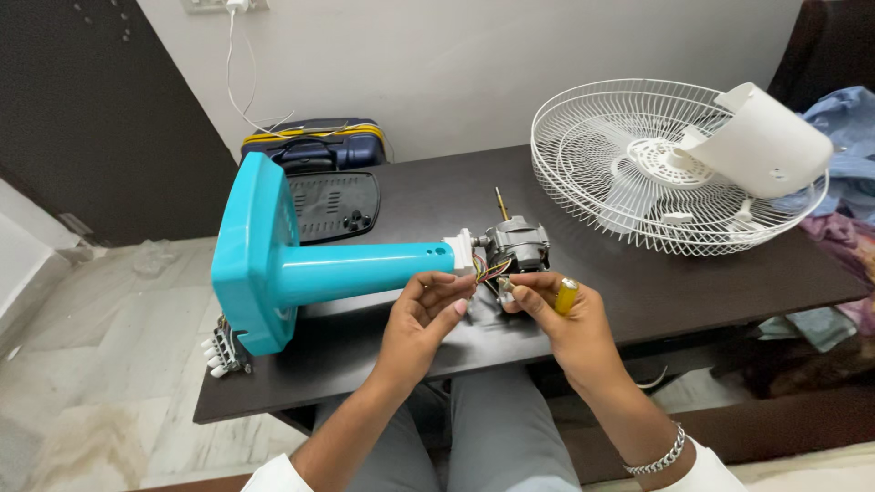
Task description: The person uses a screwdriver to tighten screws on a fan motor and then secures a switch assembly inside the fan base. The person handles the motor, base, and switch while working at a table.
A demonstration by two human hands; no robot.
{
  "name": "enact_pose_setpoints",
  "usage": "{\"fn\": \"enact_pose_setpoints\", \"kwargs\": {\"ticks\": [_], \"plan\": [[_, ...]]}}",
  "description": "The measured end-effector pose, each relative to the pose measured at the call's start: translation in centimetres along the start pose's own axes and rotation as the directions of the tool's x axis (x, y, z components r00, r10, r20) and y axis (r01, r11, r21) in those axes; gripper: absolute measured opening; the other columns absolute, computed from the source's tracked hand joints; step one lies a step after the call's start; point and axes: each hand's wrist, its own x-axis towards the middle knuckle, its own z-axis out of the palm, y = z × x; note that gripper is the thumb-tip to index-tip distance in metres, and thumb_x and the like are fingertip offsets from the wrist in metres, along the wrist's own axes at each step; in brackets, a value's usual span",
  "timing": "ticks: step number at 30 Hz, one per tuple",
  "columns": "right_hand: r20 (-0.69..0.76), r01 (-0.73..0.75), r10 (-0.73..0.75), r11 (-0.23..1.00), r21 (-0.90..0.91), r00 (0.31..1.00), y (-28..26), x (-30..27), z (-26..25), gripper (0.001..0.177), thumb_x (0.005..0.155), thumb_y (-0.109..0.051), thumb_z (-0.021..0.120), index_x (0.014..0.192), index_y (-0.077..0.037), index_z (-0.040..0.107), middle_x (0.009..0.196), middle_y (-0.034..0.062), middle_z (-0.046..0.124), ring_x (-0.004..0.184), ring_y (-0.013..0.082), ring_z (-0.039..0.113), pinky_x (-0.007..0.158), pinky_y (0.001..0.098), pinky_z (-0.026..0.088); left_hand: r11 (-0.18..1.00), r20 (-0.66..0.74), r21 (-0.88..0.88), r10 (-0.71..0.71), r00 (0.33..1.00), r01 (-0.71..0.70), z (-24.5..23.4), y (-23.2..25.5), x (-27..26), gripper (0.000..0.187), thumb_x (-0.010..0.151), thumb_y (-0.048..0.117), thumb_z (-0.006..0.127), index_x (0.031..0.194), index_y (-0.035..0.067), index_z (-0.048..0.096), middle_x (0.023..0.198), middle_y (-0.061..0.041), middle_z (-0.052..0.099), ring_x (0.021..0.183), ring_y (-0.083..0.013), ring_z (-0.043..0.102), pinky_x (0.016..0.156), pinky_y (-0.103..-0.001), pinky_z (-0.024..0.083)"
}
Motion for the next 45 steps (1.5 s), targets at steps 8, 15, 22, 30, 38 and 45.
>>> {"fn": "enact_pose_setpoints", "kwargs": {"ticks": [8, 15, 22, 30, 38, 45], "plan": [[-0.098, 0.114, -0.173, 0.893, -0.436, 0.980, -1.6, -0.9, -2.6, 0.015, 0.089, -0.012, 0.076, 0.098, 0.000, 0.074, 0.099, 0.0069, 0.081, 0.091, 0.0094, 0.074, 0.081, 0.0258, 0.059, 0.990, 0.138, 0.089, 0.097, 0.986, -0.110, 3.5, 0.6, 0.6, 0.023, 0.098, 0.007, 0.070, 0.116, 0.004, 0.056, 0.118, -0.011, 0.072, 0.116, -0.0180, 0.068, 0.103, -0.034, 0.054], [-0.129, 0.125, -0.392, 0.560, -0.819, 0.911, -2.9, -0.7, -10.2, 0.024, 0.084, -0.012, 0.081, 0.107, -0.004, 0.077, 0.102, 0.0114, 0.079, 0.087, 0.0183, 0.078, 0.077, 0.0297, 0.059, 0.960, 0.252, 0.243, 0.079, 0.965, -0.142, 6.8, 0.2, 2.0, 0.019, 0.098, 0.011, 0.069, 0.113, 0.005, 0.059, 0.108, -0.007, 0.074, 0.105, -0.0139, 0.072, 0.095, -0.031, 0.059], [-0.084, 0.011, -0.349, 0.261, -0.965, 0.934, -1.9, 0.1, -16.9, 0.030, 0.083, -0.014, 0.078, 0.112, -0.006, 0.075, 0.113, 0.0105, 0.075, 0.097, 0.0325, 0.072, 0.083, 0.0402, 0.057, 0.969, 0.421, 0.235, -0.034, 0.907, -0.073, 10.1, -1.5, 2.9, 0.026, 0.095, 0.015, 0.071, 0.115, 0.006, 0.058, 0.103, -0.004, 0.072, 0.096, -0.0099, 0.070, 0.086, -0.026, 0.057], [-0.053, -0.009, -0.298, 0.147, -0.989, 0.953, -2.2, 0.8, -16.9, 0.031, 0.086, -0.011, 0.072, 0.117, -0.014, 0.075, 0.121, 0.0038, 0.073, 0.103, 0.0298, 0.071, 0.087, 0.0406, 0.057, 0.943, 0.499, 0.331, -0.155, 0.852, -0.022, 9.8, -3.2, 3.4, 0.025, 0.096, 0.018, 0.072, 0.113, 0.003, 0.061, 0.100, -0.002, 0.069, 0.093, -0.0082, 0.067, 0.085, -0.025, 0.057], [-0.079, -0.057, -0.325, 0.076, -0.995, 0.942, -2.7, 1.4, -15.2, 0.026, 0.084, -0.014, 0.072, 0.110, -0.018, 0.075, 0.107, 0.0009, 0.074, 0.098, 0.0261, 0.070, 0.079, 0.0413, 0.057, 0.941, 0.479, 0.329, -0.244, 0.843, 0.086, 9.2, -3.3, 3.4, 0.024, 0.096, 0.019, 0.071, 0.113, 0.004, 0.062, 0.100, -0.001, 0.069, 0.092, -0.0072, 0.066, 0.084, -0.024, 0.056], [-0.079, -0.098, -0.397, -0.028, -0.995, 0.914, -2.2, 2.3, -15.0, 0.015, 0.085, -0.021, 0.076, 0.100, -0.017, 0.075, 0.093, -0.0004, 0.074, 0.092, 0.0222, 0.071, 0.074, 0.0410, 0.056, 0.945, 0.482, 0.325, -0.197, 0.854, 0.035, 9.3, -3.2, 2.8, 0.021, 0.097, 0.017, 0.072, 0.111, 0.003, 0.063, 0.078, 0.007, 0.055, 0.070, -0.0017, 0.048, 0.064, -0.020, 0.042]]}}
